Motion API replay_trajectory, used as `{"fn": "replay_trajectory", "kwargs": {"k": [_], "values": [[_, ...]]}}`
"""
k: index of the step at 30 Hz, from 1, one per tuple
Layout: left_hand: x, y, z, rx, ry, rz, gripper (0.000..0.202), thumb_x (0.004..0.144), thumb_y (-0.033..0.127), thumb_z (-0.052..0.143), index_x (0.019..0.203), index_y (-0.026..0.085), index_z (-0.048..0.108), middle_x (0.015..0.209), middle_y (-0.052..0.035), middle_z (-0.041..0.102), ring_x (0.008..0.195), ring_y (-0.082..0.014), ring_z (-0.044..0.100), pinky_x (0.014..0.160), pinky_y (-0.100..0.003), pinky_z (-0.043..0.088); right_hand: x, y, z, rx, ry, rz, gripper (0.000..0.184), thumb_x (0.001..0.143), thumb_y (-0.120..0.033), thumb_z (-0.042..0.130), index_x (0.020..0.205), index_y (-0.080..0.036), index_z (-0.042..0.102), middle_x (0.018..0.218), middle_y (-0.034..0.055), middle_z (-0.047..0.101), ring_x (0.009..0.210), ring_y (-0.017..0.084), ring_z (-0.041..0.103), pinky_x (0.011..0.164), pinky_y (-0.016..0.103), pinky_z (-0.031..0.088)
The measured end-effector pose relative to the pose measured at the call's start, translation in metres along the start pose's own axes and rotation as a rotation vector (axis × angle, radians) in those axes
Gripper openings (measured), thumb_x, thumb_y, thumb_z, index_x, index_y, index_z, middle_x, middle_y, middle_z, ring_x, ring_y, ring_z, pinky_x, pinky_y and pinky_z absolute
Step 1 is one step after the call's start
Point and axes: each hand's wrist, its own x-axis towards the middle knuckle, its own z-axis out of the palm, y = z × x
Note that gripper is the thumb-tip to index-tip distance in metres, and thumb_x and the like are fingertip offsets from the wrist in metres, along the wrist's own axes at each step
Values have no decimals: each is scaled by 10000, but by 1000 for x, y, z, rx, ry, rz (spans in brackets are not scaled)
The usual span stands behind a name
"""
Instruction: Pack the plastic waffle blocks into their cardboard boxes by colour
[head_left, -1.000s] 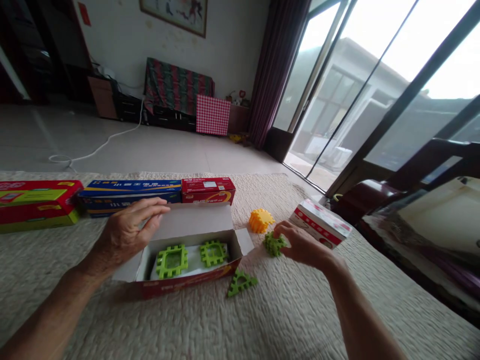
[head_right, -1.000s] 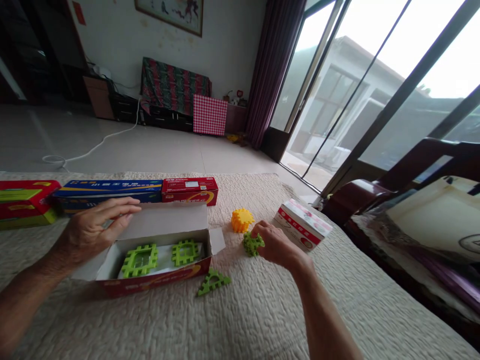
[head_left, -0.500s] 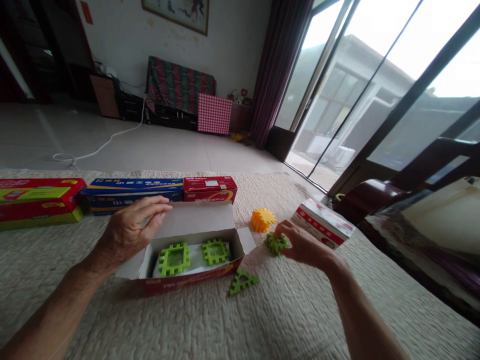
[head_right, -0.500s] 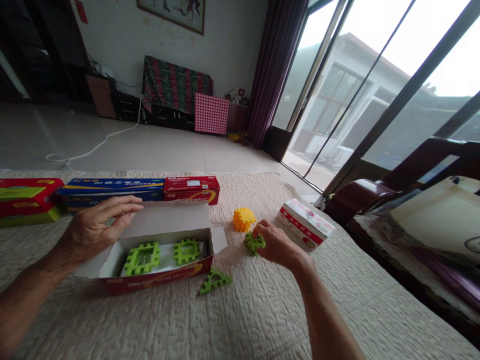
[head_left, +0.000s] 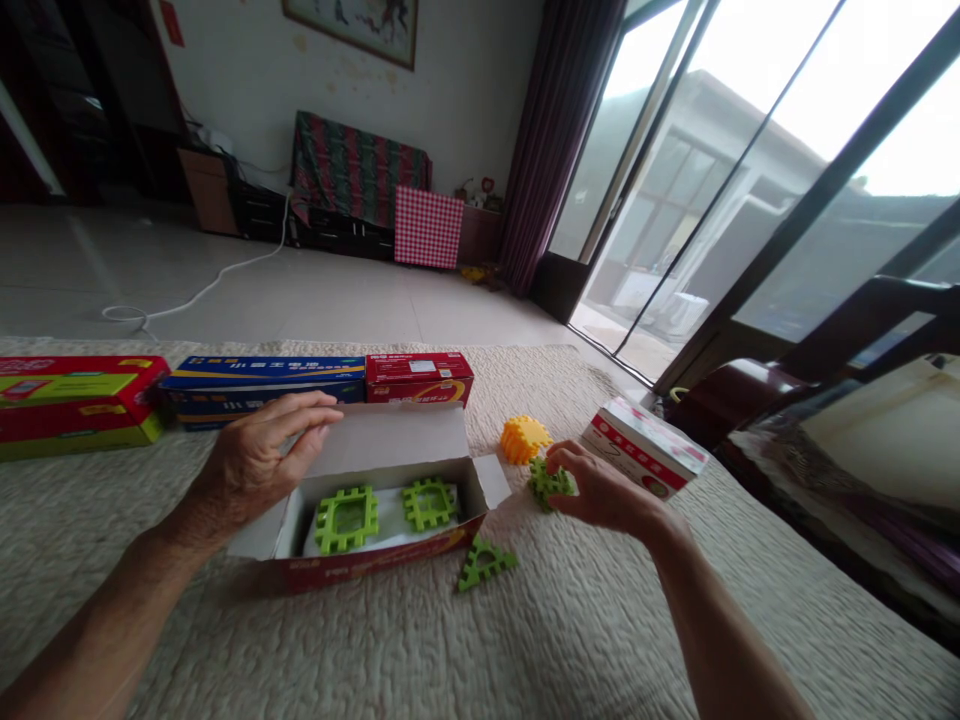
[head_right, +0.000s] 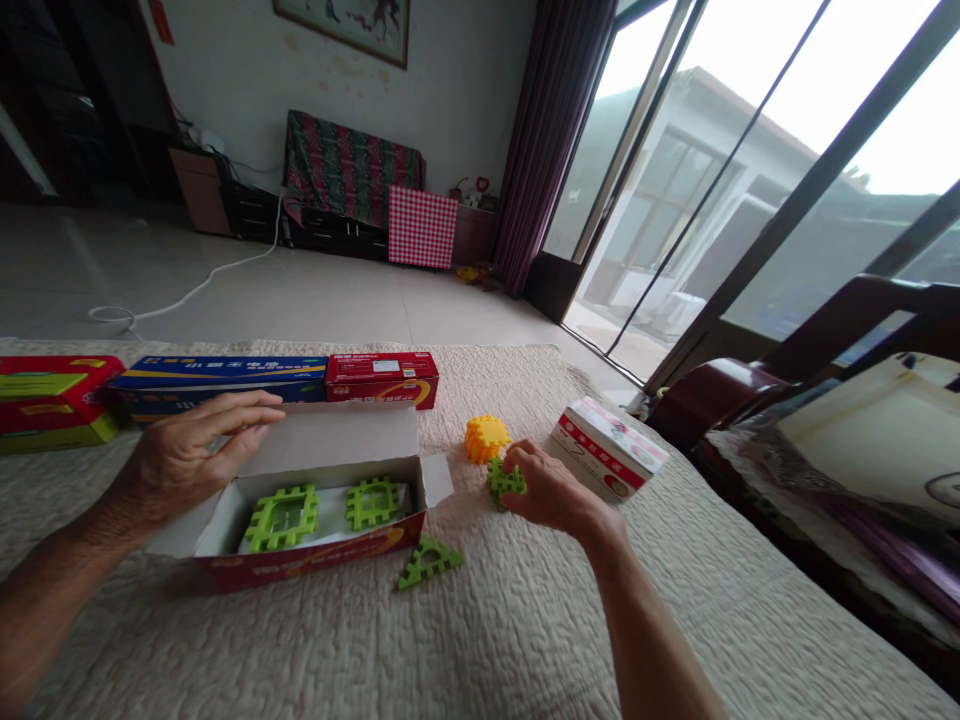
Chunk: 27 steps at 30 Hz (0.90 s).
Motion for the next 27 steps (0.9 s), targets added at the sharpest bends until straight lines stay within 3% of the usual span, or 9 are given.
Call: {"fn": "replay_trajectory", "kwargs": {"k": [9,16,19,22,27], "values": [[1,2,-1,-8,-3,-21,230,907,244,499,982,162,700,1117,-72,695,1041,-196,659,992,-334,487,0,0,-6,-38,-23,-11,248,678,-127,598,890,-249,558,1083,58,638,960,219,617,885,385,504],[1,3,-1,-28,21,-16,222,897,248,503,972,186,702,1100,-58,702,1022,-187,668,973,-309,497,-12,-9,-26,-35,15,-16,253,696,-185,677,930,-247,604,1033,47,656,915,215,629,843,380,509],[1,3,0,-34,16,-32,227,893,248,500,977,194,703,1103,-56,701,1031,-186,665,971,-305,498,-15,-33,-37,25,41,-126,270,744,-265,712,995,-250,612,1065,40,656,966,208,620,879,371,501],[2,5,-1,-45,-2,-55,233,890,253,494,975,198,703,1110,-58,701,1050,-191,659,983,-320,494,-8,-75,-43,125,102,-274,290,782,-271,702,1054,-248,605,1156,47,634,1043,201,604,941,360,481],[4,9,-3,-59,-13,-81,244,892,256,486,953,181,710,1109,-74,706,1037,-195,663,985,-340,498,20,-132,-27,184,62,-388,296,755,-208,685,1038,-240,602,1181,50,613,1047,197,594,930,350,486]]}}
